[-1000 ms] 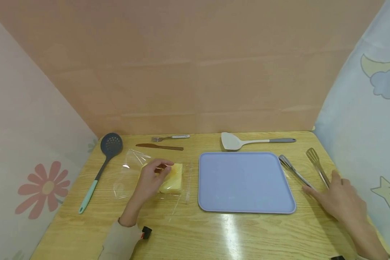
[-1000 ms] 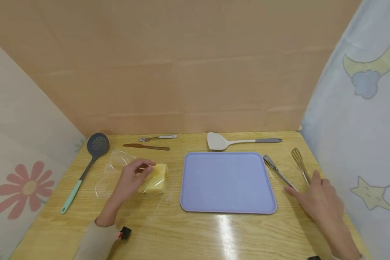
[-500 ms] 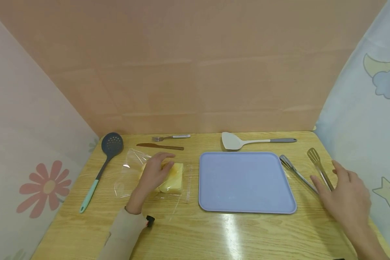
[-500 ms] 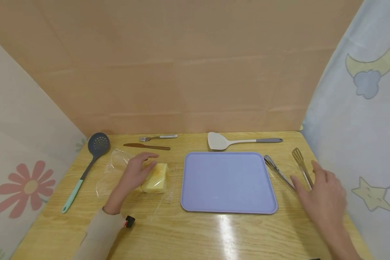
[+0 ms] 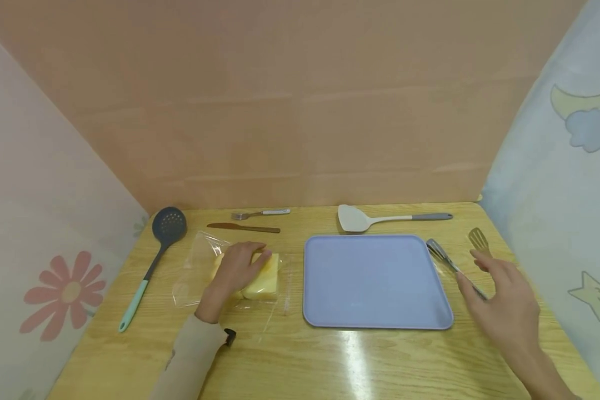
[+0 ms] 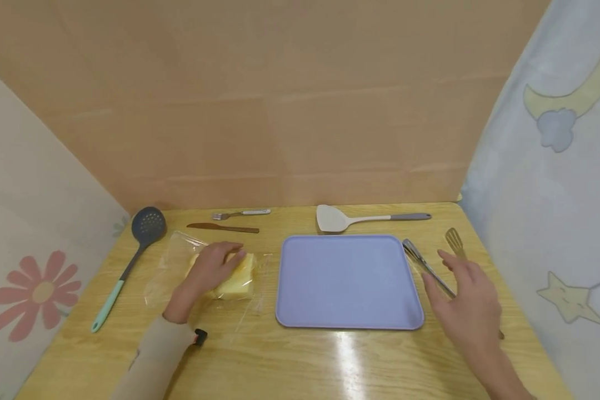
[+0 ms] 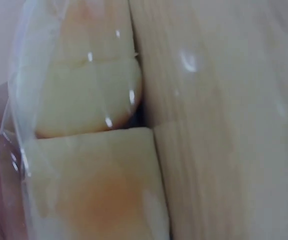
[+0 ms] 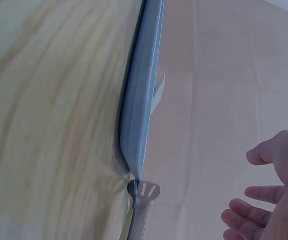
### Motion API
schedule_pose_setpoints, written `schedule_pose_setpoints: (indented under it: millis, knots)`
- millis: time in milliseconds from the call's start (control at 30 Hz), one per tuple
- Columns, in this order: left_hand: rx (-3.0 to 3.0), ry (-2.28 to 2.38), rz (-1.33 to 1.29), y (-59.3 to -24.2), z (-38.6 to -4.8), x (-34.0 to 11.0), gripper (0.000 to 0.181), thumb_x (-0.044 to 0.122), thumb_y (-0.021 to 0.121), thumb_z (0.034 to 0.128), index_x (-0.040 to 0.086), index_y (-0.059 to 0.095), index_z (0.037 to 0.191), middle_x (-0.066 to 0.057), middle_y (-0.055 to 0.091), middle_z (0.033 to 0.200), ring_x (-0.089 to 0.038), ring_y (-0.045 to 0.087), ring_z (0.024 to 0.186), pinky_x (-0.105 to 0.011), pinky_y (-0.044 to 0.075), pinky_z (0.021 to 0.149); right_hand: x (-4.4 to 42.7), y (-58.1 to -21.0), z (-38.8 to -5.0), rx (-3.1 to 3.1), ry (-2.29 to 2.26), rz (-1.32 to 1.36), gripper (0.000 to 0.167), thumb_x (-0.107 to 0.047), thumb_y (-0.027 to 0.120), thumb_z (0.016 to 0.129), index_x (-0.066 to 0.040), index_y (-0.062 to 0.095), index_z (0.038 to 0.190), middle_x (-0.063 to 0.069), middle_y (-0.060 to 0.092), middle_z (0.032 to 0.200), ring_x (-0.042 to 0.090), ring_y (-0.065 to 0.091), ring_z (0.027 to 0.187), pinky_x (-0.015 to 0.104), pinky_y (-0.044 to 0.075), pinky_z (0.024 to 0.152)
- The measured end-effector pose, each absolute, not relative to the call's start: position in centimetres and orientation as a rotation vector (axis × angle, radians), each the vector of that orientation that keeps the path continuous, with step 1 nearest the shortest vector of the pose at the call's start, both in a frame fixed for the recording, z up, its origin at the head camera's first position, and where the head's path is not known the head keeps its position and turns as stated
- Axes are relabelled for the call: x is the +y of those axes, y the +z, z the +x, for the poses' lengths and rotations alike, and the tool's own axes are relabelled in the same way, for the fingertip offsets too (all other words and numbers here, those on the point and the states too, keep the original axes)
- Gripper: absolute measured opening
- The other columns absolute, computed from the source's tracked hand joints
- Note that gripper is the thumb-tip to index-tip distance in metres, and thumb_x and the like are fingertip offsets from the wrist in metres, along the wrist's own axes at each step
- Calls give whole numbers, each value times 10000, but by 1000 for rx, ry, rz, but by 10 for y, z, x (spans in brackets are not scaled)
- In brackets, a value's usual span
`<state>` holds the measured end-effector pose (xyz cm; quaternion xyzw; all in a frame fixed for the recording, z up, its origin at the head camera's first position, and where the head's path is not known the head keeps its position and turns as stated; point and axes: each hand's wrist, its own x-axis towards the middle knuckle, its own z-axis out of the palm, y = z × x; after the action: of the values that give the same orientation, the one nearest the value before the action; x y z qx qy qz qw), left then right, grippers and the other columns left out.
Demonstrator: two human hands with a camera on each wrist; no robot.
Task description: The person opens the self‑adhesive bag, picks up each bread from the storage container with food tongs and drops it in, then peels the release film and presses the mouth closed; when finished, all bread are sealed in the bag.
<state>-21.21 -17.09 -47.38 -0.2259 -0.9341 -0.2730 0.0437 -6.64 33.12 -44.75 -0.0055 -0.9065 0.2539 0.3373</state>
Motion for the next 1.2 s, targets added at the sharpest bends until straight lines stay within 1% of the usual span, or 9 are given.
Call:
schedule_pose_setpoints:
  millis: [167, 267, 367, 400, 533, 767, 900, 1133, 1200]
  knots:
    - [-2828, -824, -641, -482, -210, -170, 376, 303, 629, 1149, -23, 796, 1236, -176, 819, 1198, -444, 759, 1146, -683, 523, 1093, 317, -451, -67, -2340, 690, 74, 563, -64, 896, 809, -39, 757, 1355, 171, 747, 1167, 18, 582, 1043, 129, 383, 677]
    - [-2794, -876, -650, -485, -208, -171, 315, 220, 623, 1151, -22, 814, 1088, -113, 778, 861, -317, 741, 768, -510, 617, 798, 309, -452, -67, -2344, 721, 96, 584, -37, 913, 793, -62, 765, 1358, 151, 743, 1197, -126, 503, 1101, 162, 408, 737]
    - [-2765, -946, -656, -486, -207, -171, 298, 150, 619, 1147, -40, 813, 1024, 0, 556, 620, -144, 496, 517, -312, 458, 514, 301, -452, -68, -2346, 733, 129, 594, -26, 920, 785, -59, 767, 1358, 158, 741, 1215, -109, 511, 1112, 166, 424, 783]
    - [-2761, -970, -657, -486, -207, -172, 303, 138, 613, 1149, -49, 812, 1017, 26, 475, 585, -104, 407, 484, -269, 377, 476, 298, -452, -68, -2345, 733, 140, 593, -28, 921, 784, -59, 769, 1357, 160, 743, 1216, -97, 521, 1109, 157, 428, 788]
    - [-2747, -966, -636, -488, -206, -172, 294, 123, 628, 1142, -55, 812, 996, 92, 409, 574, -18, 326, 478, -190, 312, 475, 289, -453, -71, -2347, 728, 199, 600, -22, 932, 766, -55, 776, 1344, 143, 753, 1198, -36, 575, 1079, 139, 456, 780]
    - [-2715, -983, -552, -485, -201, -172, 336, 127, 612, 1153, -12, 767, 889, 69, 394, 588, -31, 317, 490, -197, 301, 466, 274, -457, -73, -2333, 750, 301, 641, -17, 939, 744, -82, 778, 1361, 111, 759, 1208, 49, 617, 1085, 150, 485, 824]
    - [-2701, -1075, -460, -485, -200, -174, 331, 125, 580, 1167, -33, 773, 950, 48, 420, 611, -49, 340, 504, -201, 305, 473, 267, -460, -75, -2301, 770, 350, 634, -25, 926, 742, -91, 783, 1356, 93, 760, 1203, 55, 639, 1087, 136, 489, 848]
    - [-2583, -1229, -295, -486, -201, -178, 353, 140, 542, 1184, -71, 784, 1036, 1, 533, 659, -57, 398, 524, -192, 354, 477, 252, -461, -76, -2307, 788, 407, 646, -22, 934, 742, -110, 778, 1363, 60, 760, 1209, 201, 677, 1088, 148, 494, 921]
    - [-2522, -1272, -253, -486, -201, -178, 360, 134, 541, 1184, -75, 783, 1021, -34, 563, 660, -59, 417, 523, -193, 369, 479, 247, -460, -76, -2320, 783, 422, 639, -28, 937, 752, -118, 776, 1364, 48, 755, 1208, 223, 686, 1083, 170, 524, 880]
